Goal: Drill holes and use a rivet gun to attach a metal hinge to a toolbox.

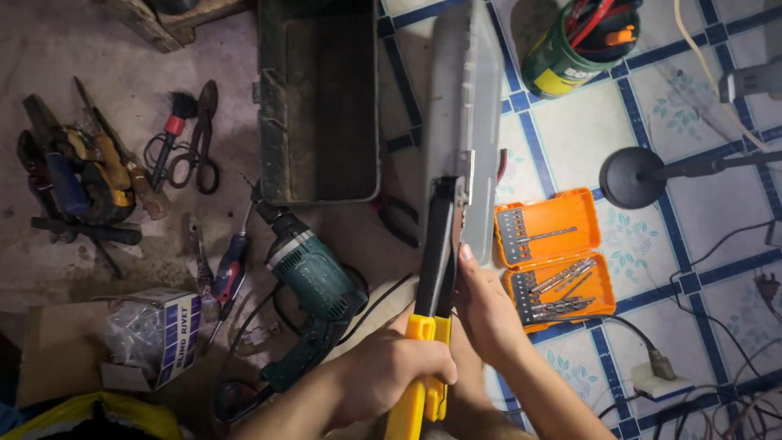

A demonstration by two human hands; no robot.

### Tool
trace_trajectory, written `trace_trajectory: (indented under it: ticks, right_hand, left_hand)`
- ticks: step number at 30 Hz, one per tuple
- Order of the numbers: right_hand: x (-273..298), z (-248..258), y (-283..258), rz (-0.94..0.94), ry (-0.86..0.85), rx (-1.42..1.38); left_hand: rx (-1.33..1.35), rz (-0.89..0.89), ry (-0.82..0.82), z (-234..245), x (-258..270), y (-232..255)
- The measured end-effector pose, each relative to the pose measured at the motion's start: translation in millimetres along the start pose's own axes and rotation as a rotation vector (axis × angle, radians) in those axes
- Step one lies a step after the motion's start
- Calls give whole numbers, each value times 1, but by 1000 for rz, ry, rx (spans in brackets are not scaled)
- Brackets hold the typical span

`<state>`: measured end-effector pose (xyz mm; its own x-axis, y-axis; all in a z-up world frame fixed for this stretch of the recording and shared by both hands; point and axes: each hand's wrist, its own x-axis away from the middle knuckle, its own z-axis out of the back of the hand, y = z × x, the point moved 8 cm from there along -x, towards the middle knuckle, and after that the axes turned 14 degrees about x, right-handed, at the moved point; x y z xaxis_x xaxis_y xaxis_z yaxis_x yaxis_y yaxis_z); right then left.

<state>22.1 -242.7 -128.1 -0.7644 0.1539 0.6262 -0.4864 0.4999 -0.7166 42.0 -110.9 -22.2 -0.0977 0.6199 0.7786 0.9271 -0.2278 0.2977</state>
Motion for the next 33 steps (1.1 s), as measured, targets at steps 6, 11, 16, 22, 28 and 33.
trace_trajectory:
  ticks: [6, 11, 16, 22, 28, 33]
  right_hand:
    - [-15, 63, 0, -18, -61, 458]
    - [-30, 83, -57, 116, 254, 803]
    - [-47, 42, -32, 204, -150, 318]
    - [-37, 11, -8, 181, -332, -114]
    - [-38, -15, 2, 98, -334, -36]
    - [-49, -14, 6, 131, -221, 110]
  left_hand:
    - [-7, -77, -34, 8, -24, -20]
    - [-17, -93, -74, -17, -15, 2]
    - [-160, -356, -196, -33, -6, 19]
    - [-179, -467, -216, -31, 27, 18]
    - [-329, -187, 108, 15, 21, -25]
    - [-911, -900, -88, -13, 41, -3]
